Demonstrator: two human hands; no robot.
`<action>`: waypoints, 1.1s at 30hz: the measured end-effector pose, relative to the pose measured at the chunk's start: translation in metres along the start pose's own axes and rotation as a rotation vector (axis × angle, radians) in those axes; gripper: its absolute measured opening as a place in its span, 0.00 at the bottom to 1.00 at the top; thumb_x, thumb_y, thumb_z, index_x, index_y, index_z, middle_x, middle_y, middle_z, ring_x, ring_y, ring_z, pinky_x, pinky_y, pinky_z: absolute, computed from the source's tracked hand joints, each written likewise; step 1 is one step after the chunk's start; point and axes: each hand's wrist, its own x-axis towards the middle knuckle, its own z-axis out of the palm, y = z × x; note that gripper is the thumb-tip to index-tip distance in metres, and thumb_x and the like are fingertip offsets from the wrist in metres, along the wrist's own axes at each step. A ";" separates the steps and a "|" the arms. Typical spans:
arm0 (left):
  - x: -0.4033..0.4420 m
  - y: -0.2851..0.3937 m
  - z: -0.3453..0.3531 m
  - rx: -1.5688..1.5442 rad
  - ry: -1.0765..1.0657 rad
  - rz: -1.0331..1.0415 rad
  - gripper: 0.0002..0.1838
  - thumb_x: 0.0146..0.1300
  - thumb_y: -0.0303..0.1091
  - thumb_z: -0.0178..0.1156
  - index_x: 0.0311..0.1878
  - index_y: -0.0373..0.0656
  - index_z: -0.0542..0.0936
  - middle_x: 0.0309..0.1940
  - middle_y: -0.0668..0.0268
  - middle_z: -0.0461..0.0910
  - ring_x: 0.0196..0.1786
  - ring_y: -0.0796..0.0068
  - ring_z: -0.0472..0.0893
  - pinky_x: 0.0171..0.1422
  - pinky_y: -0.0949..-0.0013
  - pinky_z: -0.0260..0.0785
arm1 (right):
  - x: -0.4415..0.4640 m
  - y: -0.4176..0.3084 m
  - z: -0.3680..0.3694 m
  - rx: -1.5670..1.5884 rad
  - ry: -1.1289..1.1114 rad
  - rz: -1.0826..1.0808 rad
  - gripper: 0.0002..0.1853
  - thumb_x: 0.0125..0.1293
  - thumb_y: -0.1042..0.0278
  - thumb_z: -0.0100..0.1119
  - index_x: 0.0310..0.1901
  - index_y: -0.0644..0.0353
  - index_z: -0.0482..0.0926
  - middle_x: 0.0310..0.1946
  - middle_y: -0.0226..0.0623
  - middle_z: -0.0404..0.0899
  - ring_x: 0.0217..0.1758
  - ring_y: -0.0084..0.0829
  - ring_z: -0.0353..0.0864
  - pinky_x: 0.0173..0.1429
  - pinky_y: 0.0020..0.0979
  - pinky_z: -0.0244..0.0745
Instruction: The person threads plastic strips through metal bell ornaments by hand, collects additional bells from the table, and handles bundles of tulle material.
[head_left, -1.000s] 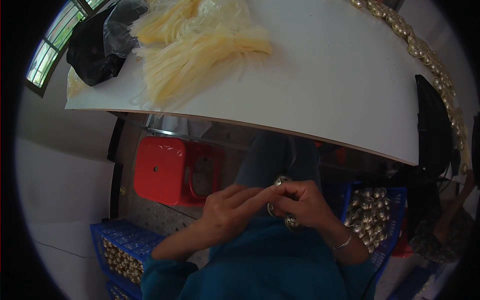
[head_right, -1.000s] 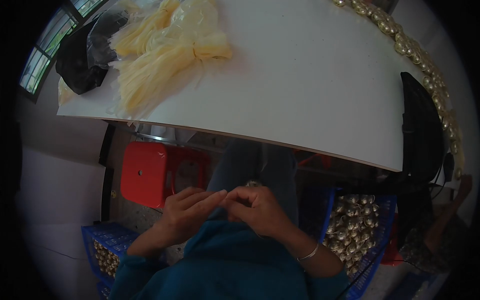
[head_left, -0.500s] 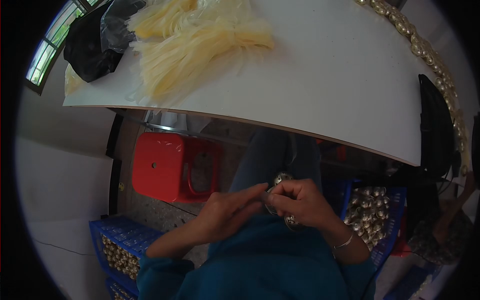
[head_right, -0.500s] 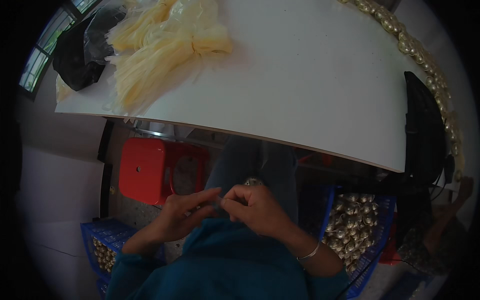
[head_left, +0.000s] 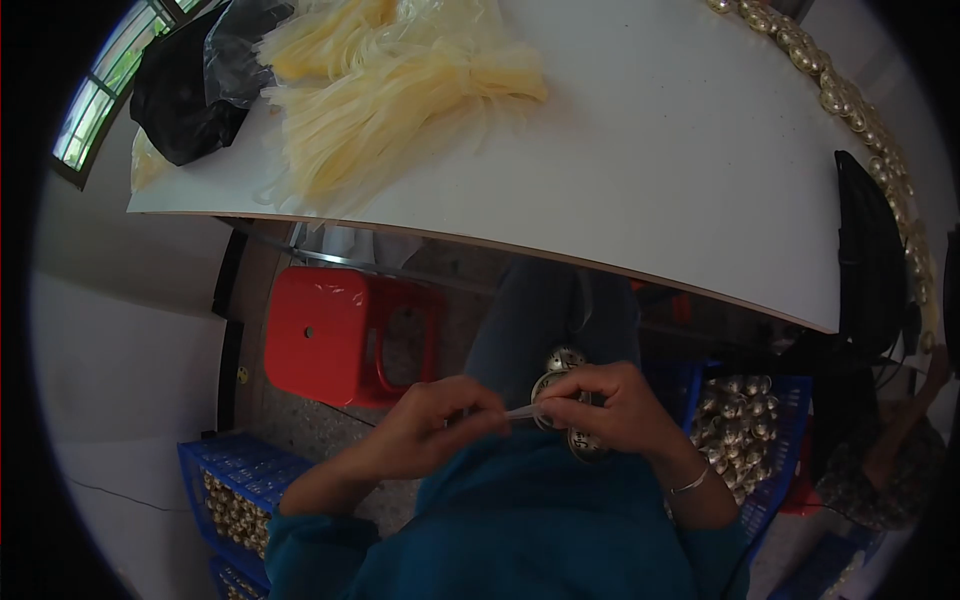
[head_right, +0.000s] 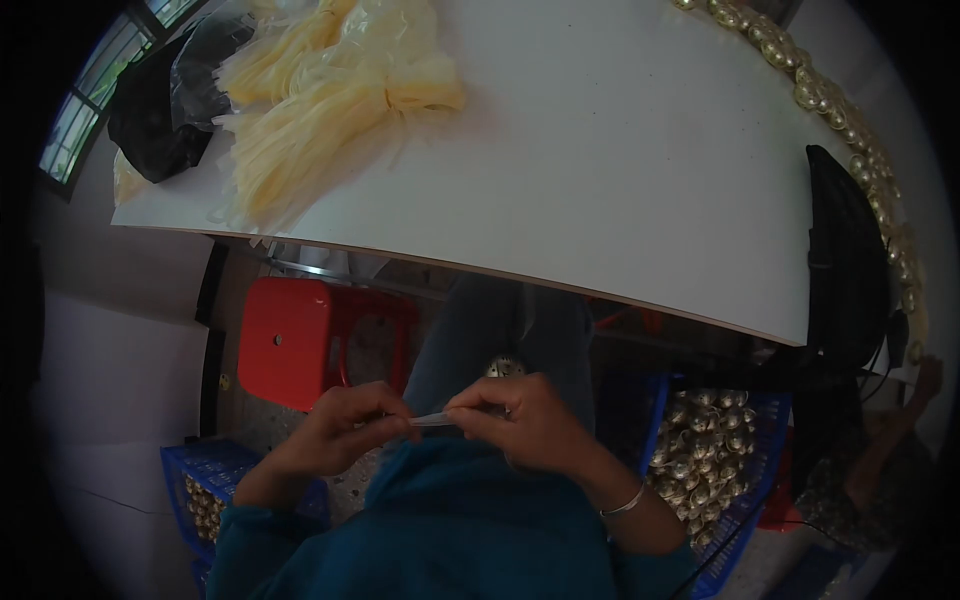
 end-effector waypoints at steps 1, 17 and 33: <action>-0.002 0.002 -0.002 0.002 -0.003 0.001 0.03 0.58 0.27 0.55 0.34 0.39 0.76 0.28 0.63 0.78 0.28 0.79 0.74 0.28 0.76 0.67 | -0.002 0.006 0.000 -0.098 0.043 -0.082 0.05 0.55 0.74 0.60 0.31 0.66 0.78 0.23 0.32 0.78 0.25 0.19 0.75 0.28 0.20 0.68; -0.007 0.016 0.008 0.725 -0.159 0.198 0.05 0.54 0.29 0.57 0.35 0.48 0.76 0.33 0.73 0.75 0.43 0.71 0.66 0.45 0.64 0.52 | -0.017 0.001 0.039 -0.914 0.289 -0.674 0.09 0.42 0.78 0.60 0.29 0.63 0.75 0.18 0.34 0.69 0.20 0.30 0.70 0.24 0.29 0.64; -0.008 -0.012 0.023 0.012 0.190 0.073 0.05 0.50 0.26 0.63 0.33 0.42 0.81 0.25 0.72 0.79 0.36 0.81 0.71 0.46 0.77 0.61 | 0.002 0.004 0.029 -0.693 0.210 -0.579 0.09 0.41 0.79 0.57 0.26 0.59 0.68 0.15 0.32 0.69 0.16 0.28 0.72 0.21 0.26 0.67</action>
